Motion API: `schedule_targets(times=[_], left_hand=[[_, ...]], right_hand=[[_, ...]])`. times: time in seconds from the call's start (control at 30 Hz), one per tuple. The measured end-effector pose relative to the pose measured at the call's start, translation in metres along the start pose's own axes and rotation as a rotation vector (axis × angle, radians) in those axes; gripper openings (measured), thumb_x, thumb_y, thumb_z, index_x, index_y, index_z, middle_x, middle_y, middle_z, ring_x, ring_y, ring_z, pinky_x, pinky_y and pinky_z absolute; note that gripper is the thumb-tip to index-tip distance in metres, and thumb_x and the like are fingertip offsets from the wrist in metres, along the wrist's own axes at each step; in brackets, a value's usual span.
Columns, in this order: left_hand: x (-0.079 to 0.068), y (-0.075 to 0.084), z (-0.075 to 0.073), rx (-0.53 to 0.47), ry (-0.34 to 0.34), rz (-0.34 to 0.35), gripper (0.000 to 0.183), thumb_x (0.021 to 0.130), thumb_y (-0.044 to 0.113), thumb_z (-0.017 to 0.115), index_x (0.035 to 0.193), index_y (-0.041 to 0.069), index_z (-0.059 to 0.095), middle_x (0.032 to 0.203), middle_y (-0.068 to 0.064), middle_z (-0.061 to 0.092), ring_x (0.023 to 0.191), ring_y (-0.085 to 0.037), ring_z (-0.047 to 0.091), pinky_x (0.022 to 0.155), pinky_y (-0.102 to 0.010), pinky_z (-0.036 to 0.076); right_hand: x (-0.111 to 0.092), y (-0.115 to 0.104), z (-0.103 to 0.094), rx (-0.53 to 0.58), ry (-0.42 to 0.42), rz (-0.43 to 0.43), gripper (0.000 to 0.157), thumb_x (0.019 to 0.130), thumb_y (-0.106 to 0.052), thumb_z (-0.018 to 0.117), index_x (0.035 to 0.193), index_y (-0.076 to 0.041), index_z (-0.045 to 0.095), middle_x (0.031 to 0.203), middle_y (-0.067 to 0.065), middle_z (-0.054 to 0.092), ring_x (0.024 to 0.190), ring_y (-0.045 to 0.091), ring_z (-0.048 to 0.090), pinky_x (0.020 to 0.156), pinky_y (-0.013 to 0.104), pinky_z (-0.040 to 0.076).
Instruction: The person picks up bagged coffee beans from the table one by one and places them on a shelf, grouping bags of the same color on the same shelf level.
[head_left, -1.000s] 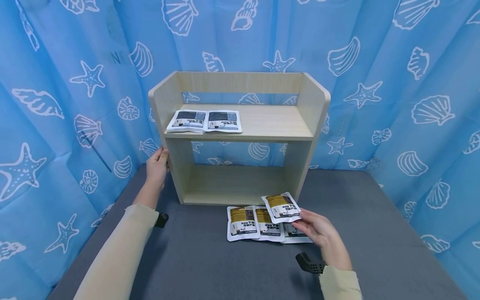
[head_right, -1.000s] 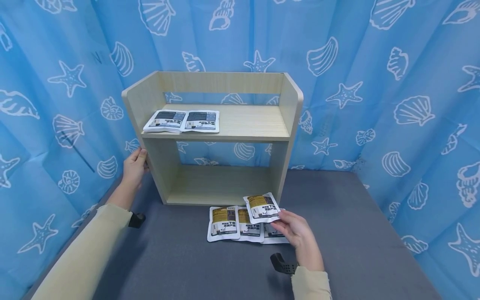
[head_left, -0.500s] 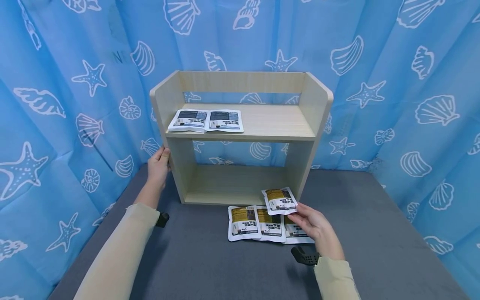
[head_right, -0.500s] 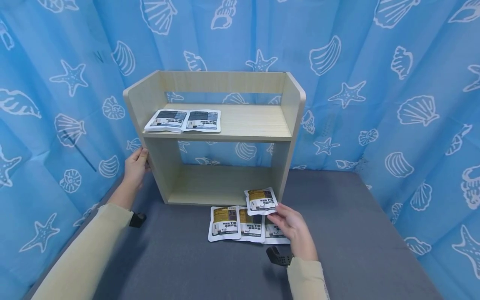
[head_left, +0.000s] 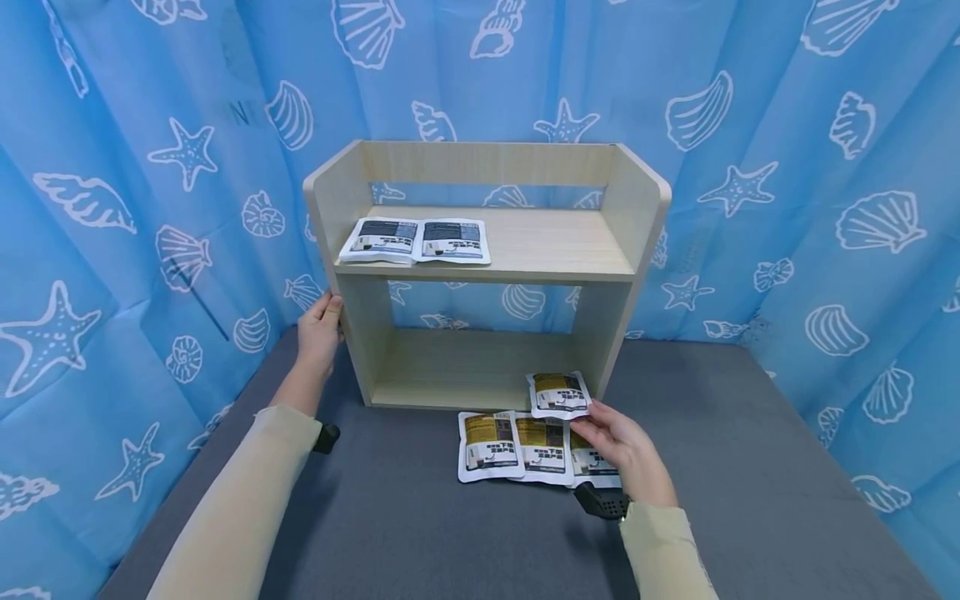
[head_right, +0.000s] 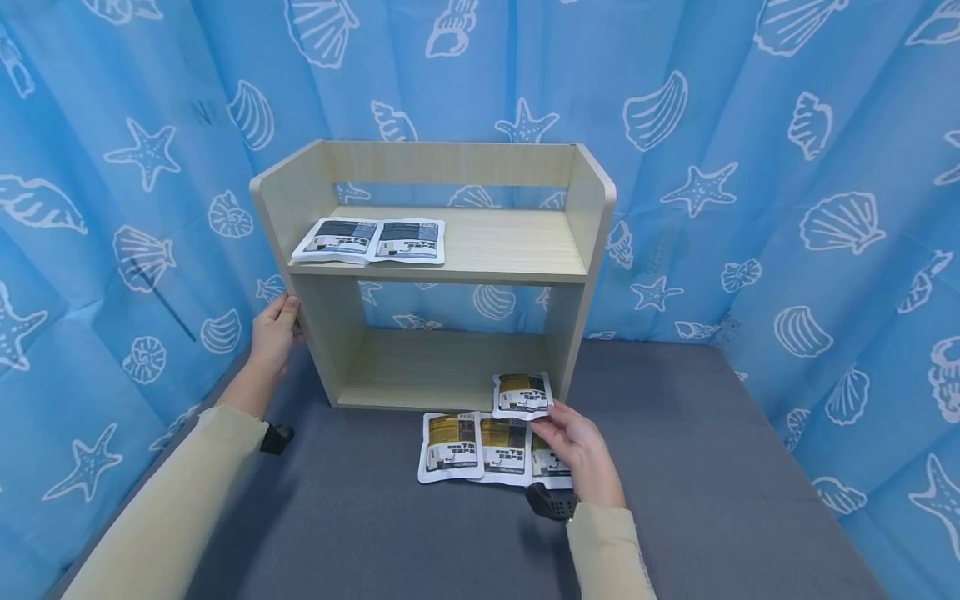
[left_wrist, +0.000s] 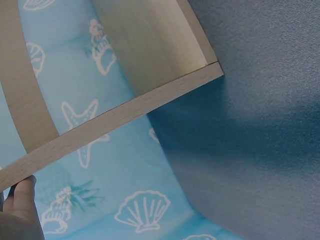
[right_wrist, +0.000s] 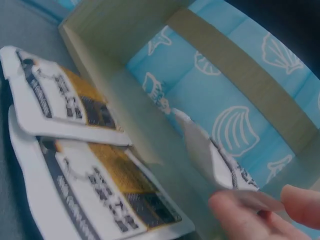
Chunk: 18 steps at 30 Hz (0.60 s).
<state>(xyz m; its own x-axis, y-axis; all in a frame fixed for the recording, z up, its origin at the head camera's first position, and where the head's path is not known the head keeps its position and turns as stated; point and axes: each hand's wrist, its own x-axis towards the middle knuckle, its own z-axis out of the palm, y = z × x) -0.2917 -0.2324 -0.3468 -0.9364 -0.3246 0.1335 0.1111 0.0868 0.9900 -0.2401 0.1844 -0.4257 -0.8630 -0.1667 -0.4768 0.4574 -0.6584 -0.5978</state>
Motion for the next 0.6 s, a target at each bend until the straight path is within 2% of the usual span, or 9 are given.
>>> schedule_targets(times=[0.07, 0.1, 0.17, 0.3, 0.33, 0.6], left_hand=[[0.000, 0.001, 0.000, 0.000, -0.002, 0.002, 0.054, 0.102, 0.041, 0.039, 0.151, 0.020, 0.034, 0.151, -0.011, 0.040, 0.134, -0.027, 0.042, 0.105, -0.047, 0.037], [-0.001, 0.001, 0.000, 0.000, -0.003, 0.002, 0.054, 0.102, 0.041, 0.039, 0.151, 0.020, 0.034, 0.151, -0.011, 0.039, 0.134, -0.027, 0.042, 0.106, -0.047, 0.037], [-0.002, 0.002, 0.000, -0.002, -0.006, 0.003, 0.054, 0.102, 0.041, 0.039, 0.151, 0.020, 0.034, 0.152, -0.011, 0.038, 0.135, -0.028, 0.040, 0.107, -0.048, 0.036], [-0.003, 0.002, 0.000, -0.006, -0.013, 0.002, 0.054, 0.102, 0.040, 0.039, 0.152, 0.020, 0.033, 0.153, -0.011, 0.037, 0.136, -0.028, 0.039, 0.108, -0.049, 0.034], [-0.003, 0.002, 0.000, -0.009, -0.015, 0.003, 0.054, 0.102, 0.040, 0.039, 0.152, 0.020, 0.033, 0.153, -0.011, 0.036, 0.137, -0.028, 0.038, 0.108, -0.049, 0.034], [-0.004, 0.003, -0.001, -0.009, -0.017, -0.001, 0.054, 0.102, 0.040, 0.039, 0.152, 0.019, 0.033, 0.153, -0.011, 0.036, 0.138, -0.028, 0.037, 0.108, -0.049, 0.033]], right_hand=[[0.002, -0.001, 0.001, 0.032, 0.007, 0.012, 0.059, 0.105, -0.007, 0.034, 0.157, -0.013, 0.004, 0.160, 0.016, 0.011, 0.127, 0.024, 0.047, 0.109, 0.037, 0.027], [0.002, -0.001, 0.002, 0.039, 0.015, 0.019, 0.060, 0.105, -0.007, 0.035, 0.157, -0.013, 0.005, 0.159, 0.017, 0.013, 0.129, 0.024, 0.045, 0.108, 0.037, 0.028], [0.004, -0.002, 0.002, 0.086, 0.019, 0.032, 0.061, 0.105, -0.008, 0.036, 0.157, -0.013, 0.004, 0.159, 0.016, 0.012, 0.139, 0.024, 0.031, 0.109, 0.037, 0.027], [0.008, -0.003, 0.003, 0.133, 0.048, 0.043, 0.062, 0.104, -0.010, 0.038, 0.156, -0.012, 0.005, 0.159, 0.014, 0.012, 0.140, 0.024, 0.030, 0.110, 0.036, 0.028], [0.010, -0.004, 0.003, 0.148, 0.051, 0.047, 0.061, 0.105, -0.011, 0.038, 0.157, -0.013, 0.005, 0.160, 0.012, 0.011, 0.143, 0.022, 0.022, 0.111, 0.036, 0.026], [0.019, -0.004, 0.007, 0.163, 0.109, 0.058, 0.059, 0.105, -0.012, 0.037, 0.157, -0.018, 0.010, 0.160, 0.007, 0.015, 0.143, 0.022, 0.024, 0.112, 0.039, 0.025]])
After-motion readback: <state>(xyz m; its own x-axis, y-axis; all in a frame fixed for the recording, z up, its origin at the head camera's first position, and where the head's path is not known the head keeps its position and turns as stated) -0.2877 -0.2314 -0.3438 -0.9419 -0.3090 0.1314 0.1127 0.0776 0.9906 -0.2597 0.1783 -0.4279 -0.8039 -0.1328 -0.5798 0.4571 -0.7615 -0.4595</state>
